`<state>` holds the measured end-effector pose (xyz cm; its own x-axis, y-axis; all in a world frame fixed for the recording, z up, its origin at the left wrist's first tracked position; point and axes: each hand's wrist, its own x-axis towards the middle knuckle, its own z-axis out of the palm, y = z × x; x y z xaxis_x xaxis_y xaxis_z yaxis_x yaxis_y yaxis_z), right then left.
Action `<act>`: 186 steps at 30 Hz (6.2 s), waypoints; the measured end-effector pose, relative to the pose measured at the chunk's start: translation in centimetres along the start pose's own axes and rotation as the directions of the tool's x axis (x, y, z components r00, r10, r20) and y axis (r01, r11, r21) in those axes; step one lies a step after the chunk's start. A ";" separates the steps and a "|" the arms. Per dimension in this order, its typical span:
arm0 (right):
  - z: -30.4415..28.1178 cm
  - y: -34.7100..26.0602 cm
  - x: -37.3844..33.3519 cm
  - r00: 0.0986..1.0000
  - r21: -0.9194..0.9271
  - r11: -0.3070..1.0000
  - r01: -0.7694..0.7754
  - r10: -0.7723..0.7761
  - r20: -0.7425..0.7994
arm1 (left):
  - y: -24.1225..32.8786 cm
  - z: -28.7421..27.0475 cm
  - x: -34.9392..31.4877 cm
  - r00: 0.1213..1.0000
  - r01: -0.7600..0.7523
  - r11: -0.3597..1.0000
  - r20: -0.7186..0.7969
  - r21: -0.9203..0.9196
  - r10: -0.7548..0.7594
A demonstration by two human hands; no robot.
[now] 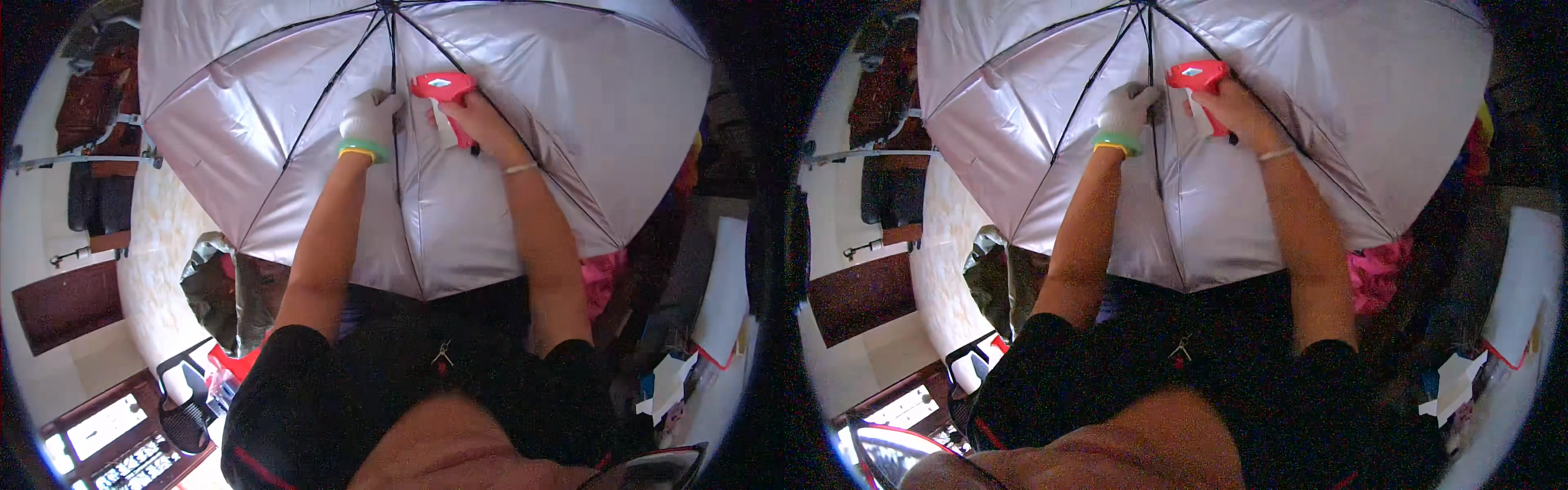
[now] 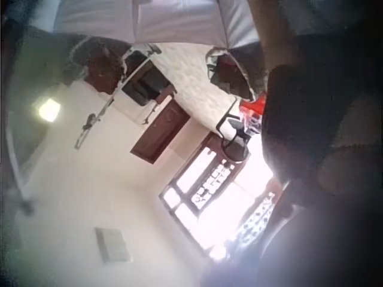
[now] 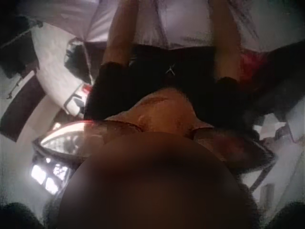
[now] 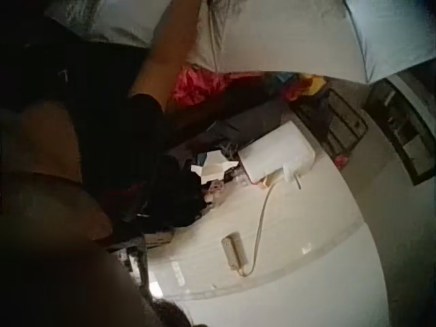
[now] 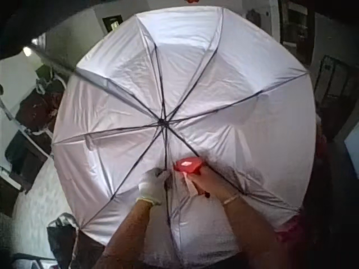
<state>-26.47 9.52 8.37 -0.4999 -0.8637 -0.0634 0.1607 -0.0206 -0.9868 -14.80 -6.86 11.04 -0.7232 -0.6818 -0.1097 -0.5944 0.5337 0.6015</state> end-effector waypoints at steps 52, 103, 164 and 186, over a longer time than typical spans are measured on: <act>1.0 0.3 0.7 0.979 0.035 0.985 -0.172 0.174 -0.103 | 0.3 2.8 0.2 0.991 0.128 0.634 0.114 -0.763 -0.064; 7.6 5.8 -14.2 0.916 -0.148 0.929 -0.338 0.289 -0.279 | -3.5 3.9 -14.7 0.978 0.172 0.949 0.159 -0.265 -0.133; 7.7 4.0 -13.2 0.878 0.175 0.867 -0.467 0.478 -0.024 | -5.4 4.4 -14.7 0.963 0.115 0.911 0.270 -0.396 -0.005; 0.5 -7.5 -21.1 0.746 0.086 0.985 0.146 -0.053 -0.664 | -3.0 -10.3 -1.2 0.897 -0.361 0.592 0.094 0.720 0.432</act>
<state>-16.74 27.63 17.15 -0.9463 -0.3091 -0.0943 0.1586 -0.1900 -0.9689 -8.53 -12.82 17.57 -0.9385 -0.3339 0.0876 -0.3444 0.9226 -0.1740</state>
